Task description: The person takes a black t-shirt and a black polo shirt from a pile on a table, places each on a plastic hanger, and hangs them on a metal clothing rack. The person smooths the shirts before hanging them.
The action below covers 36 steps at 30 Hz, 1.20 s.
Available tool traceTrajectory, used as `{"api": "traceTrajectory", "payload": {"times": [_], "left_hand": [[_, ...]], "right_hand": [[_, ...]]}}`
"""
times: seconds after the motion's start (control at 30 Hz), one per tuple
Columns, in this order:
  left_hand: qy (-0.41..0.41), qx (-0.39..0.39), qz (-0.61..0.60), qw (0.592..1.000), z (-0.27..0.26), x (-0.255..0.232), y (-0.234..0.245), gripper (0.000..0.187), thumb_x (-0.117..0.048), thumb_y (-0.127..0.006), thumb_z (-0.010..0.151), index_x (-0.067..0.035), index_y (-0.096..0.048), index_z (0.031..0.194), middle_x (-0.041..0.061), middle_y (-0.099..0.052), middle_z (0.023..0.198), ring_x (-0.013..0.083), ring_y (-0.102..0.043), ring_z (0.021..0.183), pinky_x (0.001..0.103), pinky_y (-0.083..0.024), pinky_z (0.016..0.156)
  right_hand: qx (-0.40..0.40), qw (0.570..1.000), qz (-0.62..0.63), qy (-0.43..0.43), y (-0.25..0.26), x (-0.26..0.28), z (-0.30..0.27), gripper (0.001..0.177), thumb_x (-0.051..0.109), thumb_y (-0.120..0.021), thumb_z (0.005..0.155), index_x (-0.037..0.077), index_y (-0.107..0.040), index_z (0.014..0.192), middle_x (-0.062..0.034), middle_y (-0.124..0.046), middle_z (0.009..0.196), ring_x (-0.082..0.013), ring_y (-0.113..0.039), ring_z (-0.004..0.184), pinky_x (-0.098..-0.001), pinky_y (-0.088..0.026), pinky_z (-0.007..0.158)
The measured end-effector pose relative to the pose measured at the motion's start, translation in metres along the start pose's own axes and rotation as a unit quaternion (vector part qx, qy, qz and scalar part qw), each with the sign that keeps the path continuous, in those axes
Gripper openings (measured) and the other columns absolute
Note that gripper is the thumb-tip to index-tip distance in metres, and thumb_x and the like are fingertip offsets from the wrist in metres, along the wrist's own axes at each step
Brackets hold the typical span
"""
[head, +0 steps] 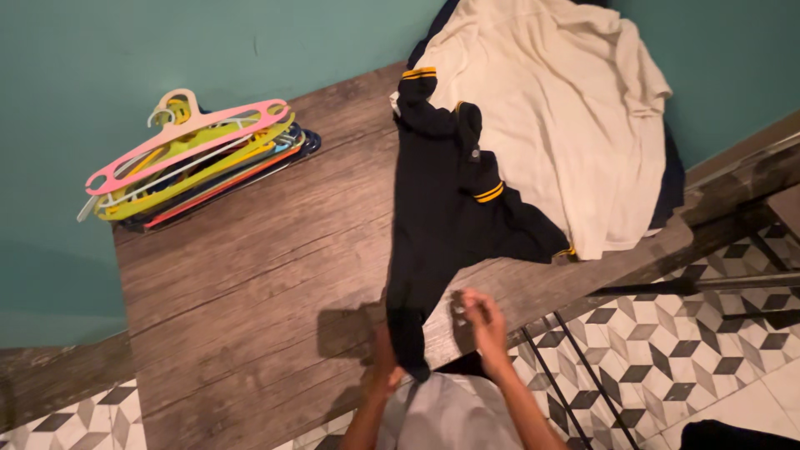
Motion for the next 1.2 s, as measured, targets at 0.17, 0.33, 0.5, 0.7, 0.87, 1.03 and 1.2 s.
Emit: {"api": "traceTrajectory", "payload": {"times": [0.17, 0.33, 0.5, 0.7, 0.87, 1.03, 1.2], "left_hand": [[0.034, -0.091, 0.143, 0.985, -0.041, -0.008, 0.038, 0.064, -0.022, -0.078, 0.083, -0.010, -0.055, 0.141, 0.019, -0.068, 0.124, 0.0347, -0.066, 0.114, 0.038, -0.055, 0.096], [0.062, -0.115, 0.315, 0.940, -0.073, -0.016, 0.055, 0.066, -0.017, -0.080, 0.077, -0.012, -0.056, 0.138, 0.018, -0.069, 0.122, 0.0364, -0.067, 0.112, 0.039, -0.056, 0.093], [0.090, -0.139, 0.586, 0.793, -0.116, -0.063, 0.077, 0.069, -0.012, -0.083, 0.071, -0.013, -0.056, 0.135, 0.018, -0.069, 0.120, 0.0382, -0.067, 0.110, 0.041, -0.056, 0.091], [-0.076, -0.132, 0.824, 0.546, -0.105, -0.164, -0.035, 0.073, -0.007, -0.086, 0.064, -0.015, -0.057, 0.131, 0.017, -0.070, 0.117, 0.0403, -0.068, 0.108, 0.043, -0.057, 0.089], [-0.013, 0.208, 0.799, 0.564, -0.089, -0.101, -0.192, 0.159, -0.023, -0.110, 0.048, -0.015, 0.003, 0.159, 0.030, -0.023, 0.163, 0.0487, -0.019, 0.148, 0.053, -0.021, 0.114], [-0.257, 0.151, 0.632, 0.715, -0.054, -0.111, -0.283, 0.131, -0.023, -0.094, 0.068, -0.002, -0.007, 0.163, 0.034, -0.024, 0.164, 0.0470, -0.028, 0.152, 0.047, -0.032, 0.121], [-0.350, 0.036, 0.575, 0.738, -0.053, -0.166, -0.276, 0.066, 0.003, -0.063, 0.073, -0.006, -0.060, 0.139, 0.019, -0.075, 0.123, 0.0293, -0.073, 0.114, 0.036, -0.057, 0.097]], "right_hand": [[-0.045, 0.954, 0.247, -0.162, 0.046, -0.063, 0.052, 0.029, 0.015, -0.065, 0.097, 0.006, -0.065, 0.125, -0.0111, -0.068, 0.127, -0.0238, -0.063, 0.115, -0.0370, -0.050, 0.101], [0.000, 0.885, 0.401, -0.236, 0.044, -0.063, 0.082, 0.036, 0.021, -0.067, 0.098, 0.003, -0.065, 0.128, -0.0114, -0.068, 0.130, -0.0248, -0.064, 0.119, -0.0392, -0.049, 0.107], [-0.020, 0.882, 0.429, -0.195, 0.052, -0.046, 0.096, 0.042, 0.024, -0.067, 0.099, 0.001, -0.062, 0.135, -0.0115, -0.068, 0.134, -0.0249, -0.063, 0.123, -0.0399, -0.047, 0.112], [0.035, 0.906, 0.416, -0.068, 0.060, 0.045, 0.043, 0.049, 0.018, -0.061, 0.101, -0.003, -0.053, 0.144, -0.0150, -0.058, 0.147, -0.0273, -0.055, 0.137, -0.0424, -0.037, 0.120], [0.067, 0.901, 0.429, -0.007, 0.038, 0.085, 0.001, 0.053, 0.012, -0.060, 0.099, 0.005, -0.048, 0.150, -0.0134, -0.053, 0.151, -0.0299, -0.048, 0.141, -0.0503, -0.032, 0.121], [0.213, 0.976, -0.042, 0.025, 0.005, 0.083, -0.033, 0.046, 0.024, -0.079, 0.089, 0.006, -0.068, 0.130, -0.0126, -0.068, 0.128, -0.0283, -0.067, 0.121, -0.0426, -0.051, 0.107], [0.325, 0.877, -0.329, 0.132, -0.043, 0.129, -0.065, 0.061, 0.039, -0.085, 0.083, 0.006, -0.065, 0.131, -0.0177, -0.066, 0.134, -0.0332, -0.061, 0.127, -0.0452, -0.049, 0.105]]}}
Point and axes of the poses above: each hand's wrist, its own z-axis towards the middle knuckle, its own y-axis out of the back of the hand, x = y × z, the point moved 8 cm from there along z, towards the middle knuckle
